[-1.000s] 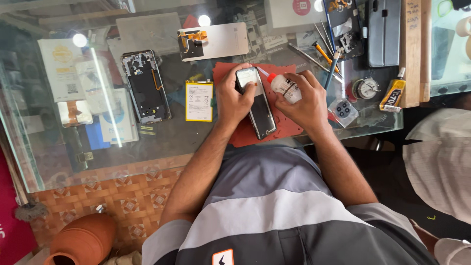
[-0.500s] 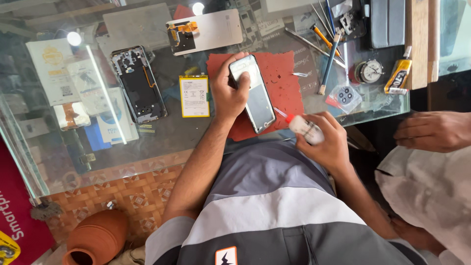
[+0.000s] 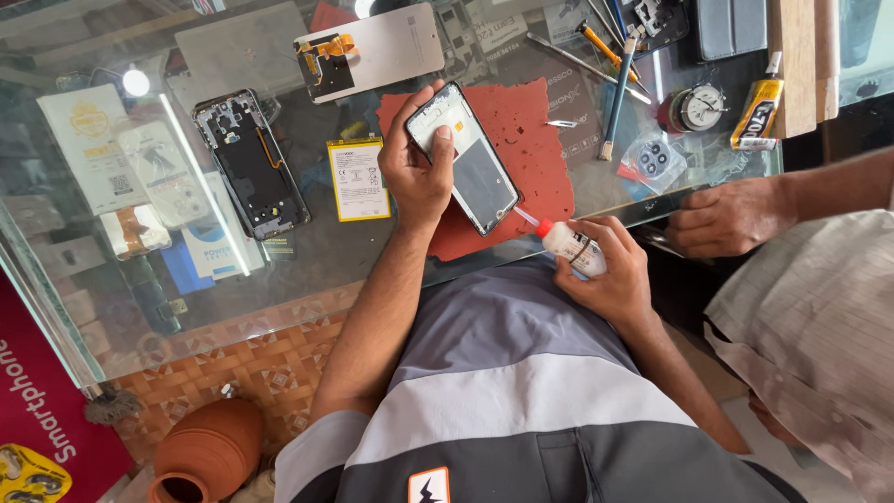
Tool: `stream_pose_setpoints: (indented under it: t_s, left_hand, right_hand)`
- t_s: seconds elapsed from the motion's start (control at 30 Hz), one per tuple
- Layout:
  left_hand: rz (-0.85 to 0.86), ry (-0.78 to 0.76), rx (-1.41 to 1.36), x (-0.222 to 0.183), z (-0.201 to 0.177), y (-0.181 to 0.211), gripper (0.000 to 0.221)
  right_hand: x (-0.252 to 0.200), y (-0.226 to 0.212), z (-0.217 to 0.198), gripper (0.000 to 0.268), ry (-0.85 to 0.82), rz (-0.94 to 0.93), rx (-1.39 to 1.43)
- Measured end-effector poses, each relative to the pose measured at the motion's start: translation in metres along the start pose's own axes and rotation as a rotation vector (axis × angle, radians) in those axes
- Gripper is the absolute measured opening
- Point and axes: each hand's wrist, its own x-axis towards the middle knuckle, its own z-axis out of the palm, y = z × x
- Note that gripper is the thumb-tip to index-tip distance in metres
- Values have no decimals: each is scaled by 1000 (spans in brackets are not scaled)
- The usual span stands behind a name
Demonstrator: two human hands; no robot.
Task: The person applies adhesive to the edges of a smartphone frame using a small bottle and a spreading tool. They work on a glass table with various phone parts and tools visible.
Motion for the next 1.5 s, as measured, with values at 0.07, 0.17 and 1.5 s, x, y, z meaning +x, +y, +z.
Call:
stream_pose_setpoints:
  t_s: [0.07,0.17,1.5]
  left_hand:
    - [8,-1,2,0,0,-1,38]
    - [33,-6,17,1,0,-2,38]
    - [-157,-93,218,15,-9,2,40]
  right_hand:
    - [0,0,-1,44,-3,-17,2]
    - [1,1,-1,43,16,-40,-2]
    - [202,41,12,40,402,-387,-192]
